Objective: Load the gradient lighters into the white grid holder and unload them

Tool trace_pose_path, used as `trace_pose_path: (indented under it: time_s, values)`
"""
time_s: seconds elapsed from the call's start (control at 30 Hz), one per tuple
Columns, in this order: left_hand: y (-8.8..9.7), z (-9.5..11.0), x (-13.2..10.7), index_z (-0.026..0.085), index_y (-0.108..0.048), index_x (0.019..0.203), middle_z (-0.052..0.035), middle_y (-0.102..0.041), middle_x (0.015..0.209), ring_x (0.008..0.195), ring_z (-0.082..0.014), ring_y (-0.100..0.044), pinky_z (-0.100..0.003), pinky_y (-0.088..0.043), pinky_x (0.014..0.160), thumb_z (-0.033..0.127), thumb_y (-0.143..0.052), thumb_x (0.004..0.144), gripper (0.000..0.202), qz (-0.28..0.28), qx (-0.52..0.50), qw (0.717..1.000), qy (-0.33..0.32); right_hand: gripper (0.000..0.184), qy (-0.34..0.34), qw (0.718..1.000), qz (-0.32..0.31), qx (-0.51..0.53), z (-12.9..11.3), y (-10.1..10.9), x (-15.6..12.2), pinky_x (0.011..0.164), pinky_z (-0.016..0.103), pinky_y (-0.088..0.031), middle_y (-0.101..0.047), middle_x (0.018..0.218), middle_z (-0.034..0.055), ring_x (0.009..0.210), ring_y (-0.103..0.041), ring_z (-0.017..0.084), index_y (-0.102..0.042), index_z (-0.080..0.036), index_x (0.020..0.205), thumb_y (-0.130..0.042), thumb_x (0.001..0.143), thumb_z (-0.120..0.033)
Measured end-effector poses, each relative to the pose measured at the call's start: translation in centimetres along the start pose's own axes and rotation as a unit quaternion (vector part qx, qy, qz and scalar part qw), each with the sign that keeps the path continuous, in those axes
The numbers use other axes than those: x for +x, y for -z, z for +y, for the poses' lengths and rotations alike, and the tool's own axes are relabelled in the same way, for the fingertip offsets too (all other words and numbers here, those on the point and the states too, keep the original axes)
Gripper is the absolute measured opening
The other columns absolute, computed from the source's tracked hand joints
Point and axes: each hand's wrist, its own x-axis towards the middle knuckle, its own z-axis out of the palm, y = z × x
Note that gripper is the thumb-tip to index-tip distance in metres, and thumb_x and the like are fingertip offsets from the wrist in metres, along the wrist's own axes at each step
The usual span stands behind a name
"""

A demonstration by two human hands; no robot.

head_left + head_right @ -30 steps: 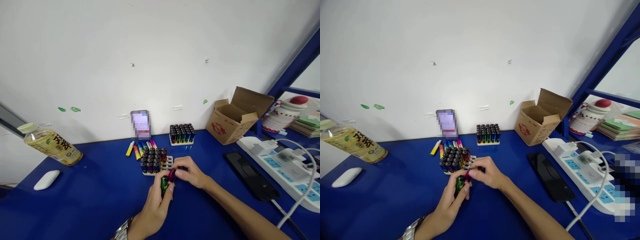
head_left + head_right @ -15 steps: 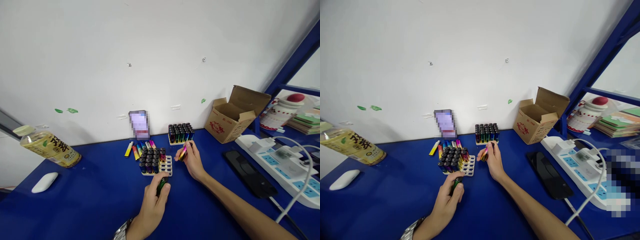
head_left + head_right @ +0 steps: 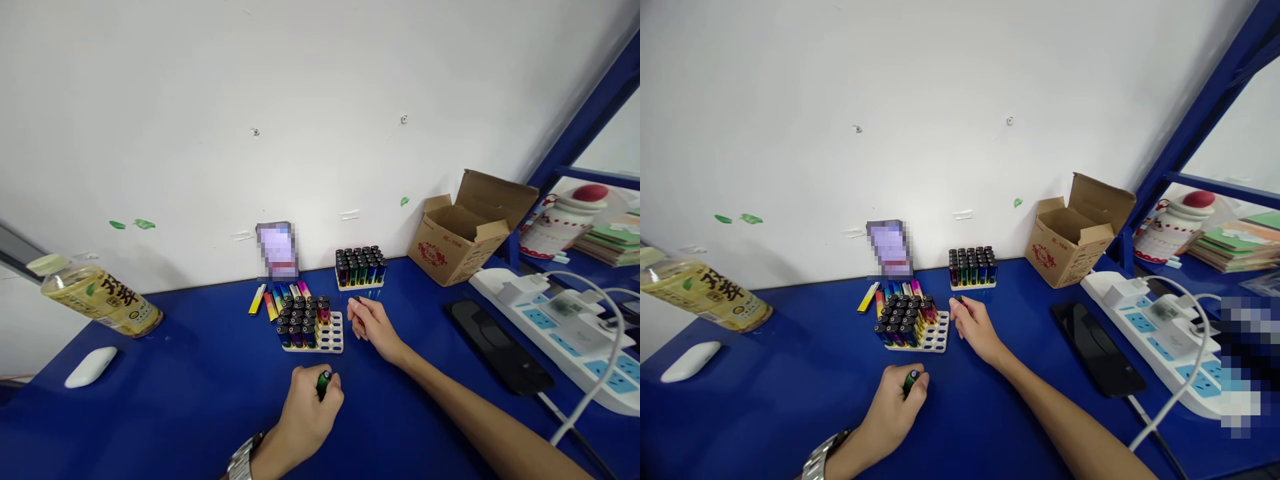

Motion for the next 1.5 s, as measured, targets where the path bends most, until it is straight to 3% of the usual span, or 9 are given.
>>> trace_pose_path:
  time_s: [0.17,0.37,0.57,0.8,0.97,1.07,1.2,1.37,1.5]
  values:
    - [0.1,0.1,0.0,0.023,-0.018,0.049,0.0069,-0.017,0.045,0.042,-0.0068,-0.02,-0.025,-0.018,0.045,0.039,-0.035,0.08,0.038,0.014,-0.003,1.0,-0.002,0.062,-0.002,1.0,-0.009,0.005,0.3,0.4,0.0,0.045,0.024,-0.033,-0.032,0.033,-0.006,0.035,-0.034,0.008,-0.051,-0.017,0.05,-0.035,0.086,-0.064]
    - [0.0,0.0,-0.1,0.022,-0.019,0.051,0.0073,-0.018,0.046,0.043,-0.0069,-0.021,-0.025,-0.018,0.046,0.041,-0.035,0.082,0.04,0.01,0.0,1.0,-0.003,0.058,-0.022,0.999,0.004,0.025,0.6,0.4,-0.1,0.039,0.023,-0.03,-0.026,0.029,-0.0062,0.028,-0.028,0.007,-0.042,-0.02,0.039,-0.038,0.085,-0.055]
    - [-0.4,-0.4,-0.2,0.022,-0.021,0.053,0.0078,-0.018,0.047,0.044,-0.0069,-0.021,-0.025,-0.018,0.046,0.049,-0.036,0.086,0.045,-0.001,-0.01,1.0,0.006,0.048,-0.043,0.991,0.091,0.092,0.9,0.1,0.3,0.029,0.02,-0.019,-0.024,0.03,-0.0065,0.025,-0.021,0.006,-0.034,-0.022,0.036,-0.036,0.081,-0.037]
    - [-0.4,-0.7,-0.6,0.021,-0.025,0.056,0.0079,-0.022,0.048,0.045,-0.007,-0.024,-0.025,-0.021,0.048,0.051,-0.036,0.089,0.046,-0.02,-0.004,1.0,0.002,0.051,-0.051,0.986,0.114,0.109,0.6,-0.1,0.3,0.029,0.02,-0.02,-0.023,0.028,-0.0067,0.025,-0.019,0.005,-0.036,-0.021,0.035,-0.036,0.083,-0.039]
    - [0.0,-0.6,-1.4,0.02,-0.05,0.079,0.0058,-0.04,0.054,0.051,-0.0104,-0.04,-0.024,-0.034,0.053,0.048,-0.032,0.093,0.036,-0.033,-0.034,0.999,-0.006,0.051,-0.052,0.985,0.12,0.11,0.3,-0.2,0.3,0.029,0.019,-0.021,-0.024,0.029,-0.007,0.025,-0.019,0.004,-0.038,-0.02,0.036,-0.037,0.083,-0.041]
    - [1.0,-0.1,-1.2,0.021,-0.051,0.105,0.0014,-0.055,0.066,0.062,-0.0135,-0.052,-0.027,-0.043,0.064,0.04,-0.03,0.096,0.029,-0.022,-0.042,0.998,-0.032,0.05,-0.048,0.986,0.121,0.1,0.2,-0.2,0.3,0.029,0.019,-0.02,-0.023,0.029,-0.007,0.025,-0.018,0.004,-0.036,-0.021,0.036,-0.037,0.082,-0.041]
    - [3.6,1.6,0.3,0.022,-0.058,0.102,-0.007,-0.061,0.096,0.091,-0.0171,-0.057,-0.031,-0.045,0.083,0.032,-0.041,0.094,0.021,0.015,0.0,0.988,-0.154,0.049,-0.045,0.985,0.138,0.091,0.0,-0.4,0.3,0.03,0.02,-0.018,-0.024,0.029,-0.0066,0.025,-0.019,0.004,-0.036,-0.021,0.035,-0.037,0.08,-0.04]
    - [6.8,3.7,3.1,0.025,-0.061,0.103,-0.0041,-0.063,0.096,0.093,-0.0172,-0.056,-0.03,-0.045,0.08,0.032,-0.052,0.089,0.018,0.038,0.095,0.975,-0.197,0.058,-0.037,0.987,0.11,0.113,0.1,-0.3,0.3,0.032,0.021,-0.024,-0.027,0.028,-0.0063,0.025,-0.023,0.005,-0.041,-0.02,0.038,-0.037,0.084,-0.055]
    - [7.3,4.1,5.1,0.024,-0.062,0.097,-0.0034,-0.064,0.094,0.093,-0.0193,-0.054,-0.033,-0.041,0.078,0.035,-0.051,0.089,0.016,0.018,0.208,0.957,-0.203,0.061,-0.028,0.991,0.094,0.093,0.7,-0.1,0.4,0.034,0.022,-0.026,-0.031,0.029,-0.0052,0.027,-0.03,0.007,-0.044,-0.018,0.043,-0.035,0.085,-0.062]
